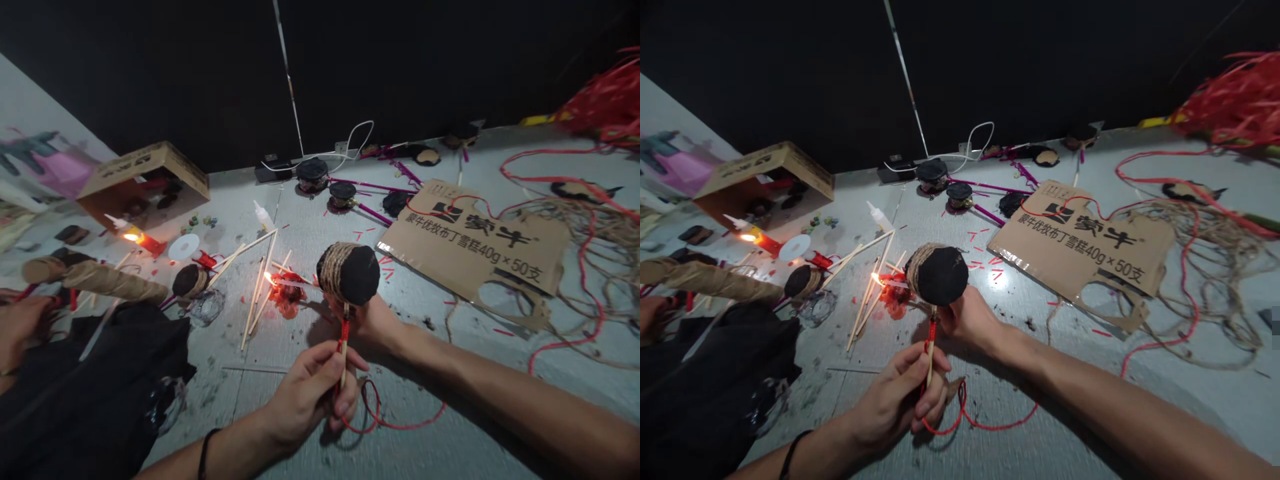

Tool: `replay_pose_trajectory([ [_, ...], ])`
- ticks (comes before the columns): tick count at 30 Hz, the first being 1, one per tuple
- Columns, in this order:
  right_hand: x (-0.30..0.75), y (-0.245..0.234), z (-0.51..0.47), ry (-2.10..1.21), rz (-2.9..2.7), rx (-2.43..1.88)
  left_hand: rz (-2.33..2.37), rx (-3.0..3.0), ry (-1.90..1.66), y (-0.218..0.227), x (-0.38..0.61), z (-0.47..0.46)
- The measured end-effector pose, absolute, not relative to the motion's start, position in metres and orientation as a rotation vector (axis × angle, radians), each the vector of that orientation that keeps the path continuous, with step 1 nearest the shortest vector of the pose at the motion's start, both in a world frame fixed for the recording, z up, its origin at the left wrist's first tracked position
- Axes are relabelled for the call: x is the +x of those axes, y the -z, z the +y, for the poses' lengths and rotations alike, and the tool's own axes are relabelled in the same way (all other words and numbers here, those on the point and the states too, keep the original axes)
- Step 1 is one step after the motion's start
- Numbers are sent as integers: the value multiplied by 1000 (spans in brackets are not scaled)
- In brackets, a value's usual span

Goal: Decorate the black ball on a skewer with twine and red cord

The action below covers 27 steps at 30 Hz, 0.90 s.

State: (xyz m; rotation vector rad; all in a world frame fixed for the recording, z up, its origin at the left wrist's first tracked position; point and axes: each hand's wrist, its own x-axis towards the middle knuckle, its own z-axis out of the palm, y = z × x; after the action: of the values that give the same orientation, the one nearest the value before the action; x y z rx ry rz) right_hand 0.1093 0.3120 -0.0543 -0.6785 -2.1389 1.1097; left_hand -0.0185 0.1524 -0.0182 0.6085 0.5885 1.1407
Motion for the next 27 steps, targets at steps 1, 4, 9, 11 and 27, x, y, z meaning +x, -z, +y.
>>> replay_pose_trajectory([
  [1, 109, 55, 312, -1110, -2137, -685, 585, 609, -1142, 18, -19, 153],
  [4, 109, 55, 310, -1121, -2128, -693, 593, 603, -1133, 17, -19, 154],
  [9, 107, 54, 308, -1143, -2114, -688, 626, 602, -1130, 17, -19, 152],
  [11, 107, 53, 308, -1149, -2102, -685, 644, 602, -1122, 18, -19, 151],
  [27, 110, 50, 303, -1292, -2064, -682, 603, 608, -1157, 20, -19, 152],
])
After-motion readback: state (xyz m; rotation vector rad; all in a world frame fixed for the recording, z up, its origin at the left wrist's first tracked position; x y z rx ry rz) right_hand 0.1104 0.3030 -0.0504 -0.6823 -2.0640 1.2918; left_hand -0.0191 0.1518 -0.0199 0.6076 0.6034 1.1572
